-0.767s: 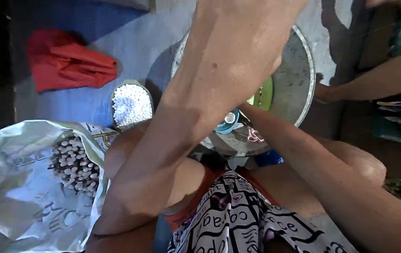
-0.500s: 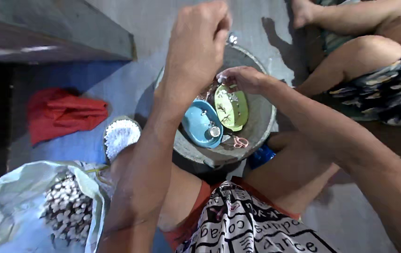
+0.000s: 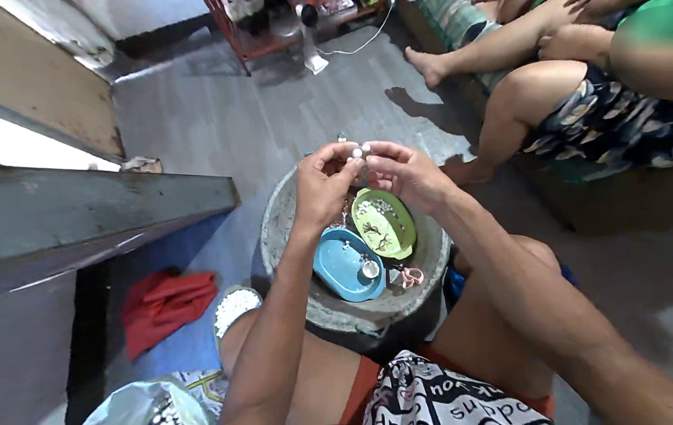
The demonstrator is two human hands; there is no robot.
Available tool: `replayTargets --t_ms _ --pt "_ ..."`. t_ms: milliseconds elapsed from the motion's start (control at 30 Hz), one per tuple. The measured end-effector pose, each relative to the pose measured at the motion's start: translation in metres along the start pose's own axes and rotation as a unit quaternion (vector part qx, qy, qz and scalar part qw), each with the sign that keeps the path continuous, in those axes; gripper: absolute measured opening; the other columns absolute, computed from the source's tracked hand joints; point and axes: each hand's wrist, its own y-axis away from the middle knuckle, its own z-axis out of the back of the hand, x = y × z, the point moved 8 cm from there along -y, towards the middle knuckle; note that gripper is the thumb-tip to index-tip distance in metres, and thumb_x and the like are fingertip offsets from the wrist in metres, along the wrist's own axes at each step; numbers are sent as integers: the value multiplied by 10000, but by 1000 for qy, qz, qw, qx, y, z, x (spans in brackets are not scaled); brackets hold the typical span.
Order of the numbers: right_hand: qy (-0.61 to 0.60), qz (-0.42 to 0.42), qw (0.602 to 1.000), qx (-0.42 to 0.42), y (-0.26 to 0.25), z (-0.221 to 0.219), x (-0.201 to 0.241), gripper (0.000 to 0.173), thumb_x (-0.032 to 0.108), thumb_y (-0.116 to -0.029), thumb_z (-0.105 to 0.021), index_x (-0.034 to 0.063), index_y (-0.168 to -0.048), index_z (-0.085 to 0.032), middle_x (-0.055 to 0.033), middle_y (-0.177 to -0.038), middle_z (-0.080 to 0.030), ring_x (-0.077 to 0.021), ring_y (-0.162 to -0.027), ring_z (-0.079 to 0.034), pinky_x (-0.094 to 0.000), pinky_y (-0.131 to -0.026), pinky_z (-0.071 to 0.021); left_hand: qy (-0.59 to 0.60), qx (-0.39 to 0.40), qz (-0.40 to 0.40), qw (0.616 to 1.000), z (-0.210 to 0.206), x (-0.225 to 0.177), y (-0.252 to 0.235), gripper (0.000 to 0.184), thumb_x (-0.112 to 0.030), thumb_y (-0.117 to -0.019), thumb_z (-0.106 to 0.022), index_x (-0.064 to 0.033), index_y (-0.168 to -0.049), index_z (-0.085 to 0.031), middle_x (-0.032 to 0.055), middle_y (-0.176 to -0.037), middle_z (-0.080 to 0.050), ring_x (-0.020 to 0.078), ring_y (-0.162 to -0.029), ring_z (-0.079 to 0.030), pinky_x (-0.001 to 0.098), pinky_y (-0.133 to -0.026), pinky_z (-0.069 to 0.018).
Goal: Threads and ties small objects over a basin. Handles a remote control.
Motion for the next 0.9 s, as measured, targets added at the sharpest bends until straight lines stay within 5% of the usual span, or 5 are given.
replayTargets --t_ms 167,600,700,833,900 --pt "52 -22 998 -36 9 4 2 219 160 -1031 -626 -2 -1163 -694 -110 -997 -734 -167 -797 -705 -329 -754 -617 9 -18 4 1000 0 2 1 236 15 -928 -713 35 -1161 -680 126 -1007 -723 219 -819 -723 382 -748 -650" --pt "142 67 986 -52 12 3 12 220 147 -1022 -641 -3 -1173 -700 -96 -978 -726 -150 -781 -678 -293 -703 -592 -40 27 -28 998 -6 -9 15 234 23 -896 -750 -43 -1112 -689 71 -1034 -702 153 -798 -695 299 -671 -626" --pt "129 64 987 -71 10 8 10 203 172 -1036 -618 9 -1116 -707 -89 -923 -704 -141 -735 -648 -283 -661 -568 -38 61 -32 997 -9 -9 15 260 5 -865 -781 -51 -1110 -715 76 -1156 -678 177 -913 -697 312 -698 -636" --pt "129 71 986 -78 9 9 11 191 185 -1024 -633 15 -1055 -714 -57 -816 -651 -115 -650 -579 -268 -608 -523 -29 36 -11 999 -5 -9 16 152 -186 -1016 -645 -58 -1070 -709 61 -1167 -683 172 -954 -699 362 -769 -639" --pt "134 78 985 -76 10 9 12 174 172 -1021 -628 20 -1032 -712 -39 -783 -630 -101 -622 -550 -254 -586 -500 -18 25 4 1000 -2 -8 16 221 -225 -1067 -568 -63 -1191 -653 63 -1109 -697 166 -903 -713 366 -786 -636"
